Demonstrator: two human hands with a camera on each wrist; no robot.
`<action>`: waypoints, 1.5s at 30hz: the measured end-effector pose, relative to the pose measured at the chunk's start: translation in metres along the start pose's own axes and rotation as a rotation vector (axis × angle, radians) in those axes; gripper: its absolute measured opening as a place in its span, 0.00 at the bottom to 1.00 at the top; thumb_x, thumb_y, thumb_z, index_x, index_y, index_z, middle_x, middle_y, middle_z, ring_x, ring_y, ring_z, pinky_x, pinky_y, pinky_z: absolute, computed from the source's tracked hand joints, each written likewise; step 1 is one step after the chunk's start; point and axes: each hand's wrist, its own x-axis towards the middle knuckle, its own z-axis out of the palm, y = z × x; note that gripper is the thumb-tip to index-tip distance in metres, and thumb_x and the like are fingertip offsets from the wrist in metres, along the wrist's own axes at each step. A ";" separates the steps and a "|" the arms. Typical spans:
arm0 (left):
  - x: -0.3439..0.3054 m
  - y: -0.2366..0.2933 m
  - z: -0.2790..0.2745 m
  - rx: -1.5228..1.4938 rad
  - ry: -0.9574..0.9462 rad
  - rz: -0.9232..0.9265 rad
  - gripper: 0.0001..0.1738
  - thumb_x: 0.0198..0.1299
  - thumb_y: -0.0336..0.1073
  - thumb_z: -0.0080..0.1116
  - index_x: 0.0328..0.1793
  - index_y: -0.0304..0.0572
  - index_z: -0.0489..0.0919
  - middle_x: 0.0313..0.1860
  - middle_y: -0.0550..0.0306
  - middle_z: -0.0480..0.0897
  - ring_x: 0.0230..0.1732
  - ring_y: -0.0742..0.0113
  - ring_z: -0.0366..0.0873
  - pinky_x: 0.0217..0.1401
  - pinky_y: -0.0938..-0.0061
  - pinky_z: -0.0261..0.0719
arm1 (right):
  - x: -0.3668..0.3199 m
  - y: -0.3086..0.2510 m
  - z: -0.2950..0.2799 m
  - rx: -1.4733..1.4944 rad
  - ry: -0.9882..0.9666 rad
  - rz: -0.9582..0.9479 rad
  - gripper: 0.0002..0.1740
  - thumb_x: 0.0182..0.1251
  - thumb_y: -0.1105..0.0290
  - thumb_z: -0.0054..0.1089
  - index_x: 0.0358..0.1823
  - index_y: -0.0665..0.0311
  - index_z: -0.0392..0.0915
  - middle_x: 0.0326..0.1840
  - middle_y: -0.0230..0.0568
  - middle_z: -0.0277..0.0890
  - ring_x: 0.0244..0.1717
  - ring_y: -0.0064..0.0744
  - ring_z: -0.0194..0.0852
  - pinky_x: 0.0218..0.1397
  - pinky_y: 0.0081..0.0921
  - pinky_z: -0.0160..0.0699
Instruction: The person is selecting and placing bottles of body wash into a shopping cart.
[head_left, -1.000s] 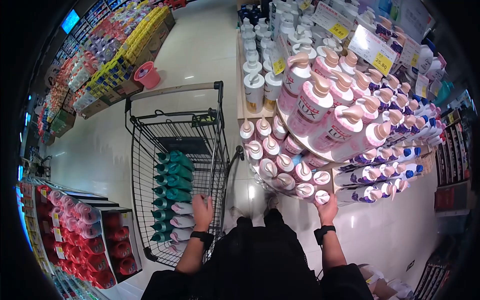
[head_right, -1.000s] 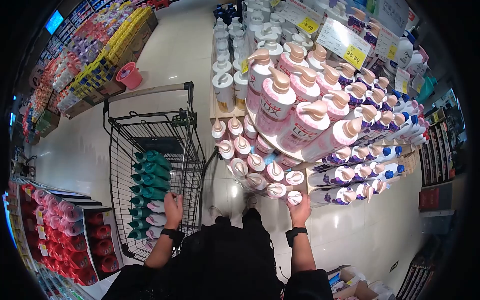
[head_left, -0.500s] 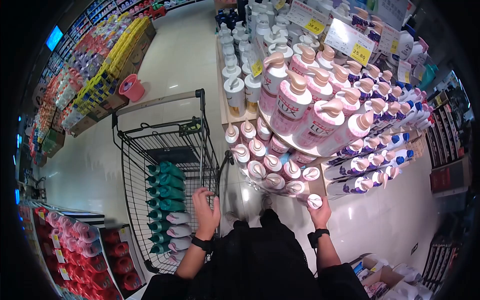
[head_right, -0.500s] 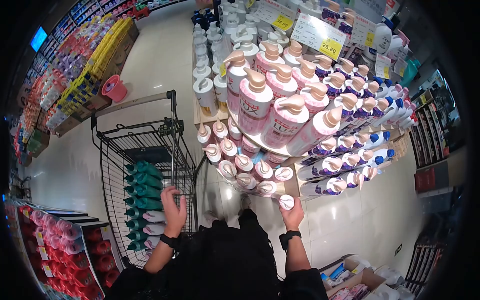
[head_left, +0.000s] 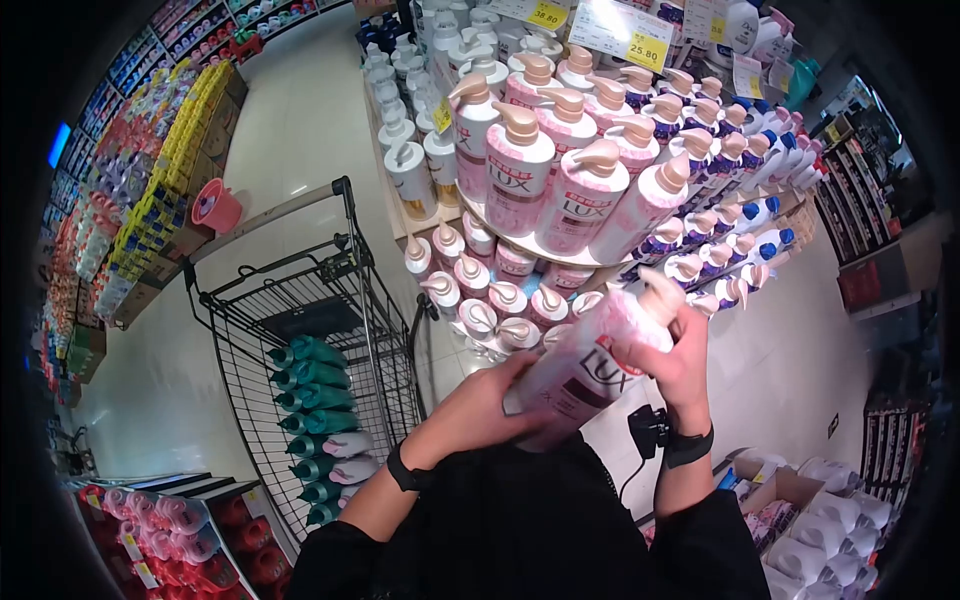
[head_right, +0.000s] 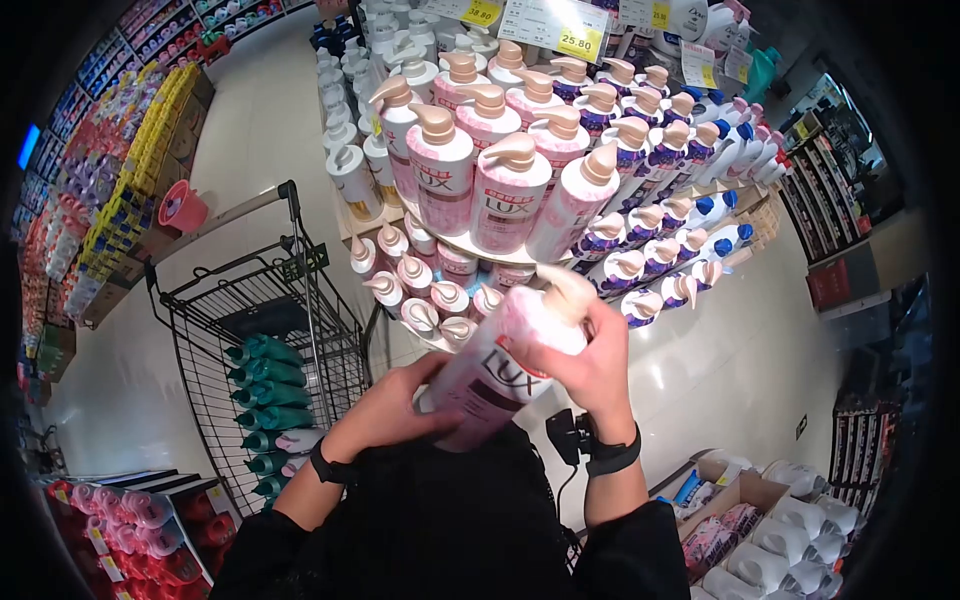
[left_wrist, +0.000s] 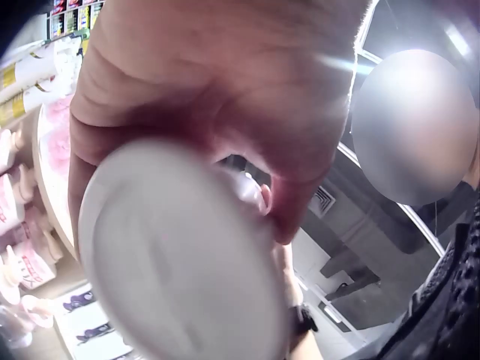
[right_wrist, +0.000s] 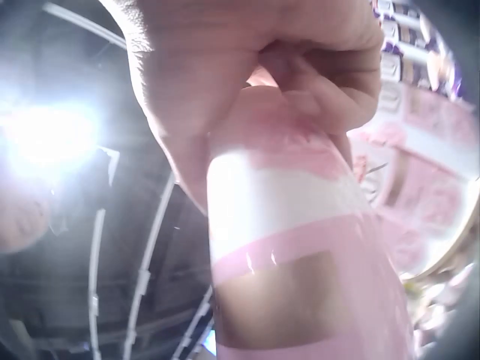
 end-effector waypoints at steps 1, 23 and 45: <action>-0.006 0.010 0.000 -0.060 0.000 0.025 0.42 0.46 0.39 0.77 0.68 0.35 0.70 0.53 0.50 0.83 0.55 0.59 0.81 0.61 0.65 0.76 | 0.009 -0.010 0.004 0.081 -0.031 0.066 0.26 0.51 0.69 0.75 0.52 0.73 0.80 0.40 0.36 0.83 0.40 0.21 0.80 0.48 0.21 0.79; -0.110 0.051 -0.014 -0.708 0.252 -0.015 0.41 0.45 0.31 0.72 0.69 0.31 0.70 0.57 0.56 0.81 0.58 0.69 0.77 0.64 0.72 0.72 | -0.029 0.105 0.083 1.043 -0.701 0.389 0.57 0.52 0.50 0.74 0.76 0.73 0.54 0.73 0.57 0.64 0.73 0.49 0.64 0.77 0.44 0.62; -0.094 0.017 -0.001 -0.837 0.180 -0.014 0.42 0.51 0.34 0.72 0.72 0.29 0.66 0.62 0.50 0.79 0.62 0.64 0.78 0.67 0.67 0.73 | -0.012 -0.014 0.126 0.674 -0.386 0.374 0.27 0.63 0.61 0.70 0.57 0.69 0.71 0.49 0.39 0.80 0.45 0.26 0.81 0.51 0.24 0.80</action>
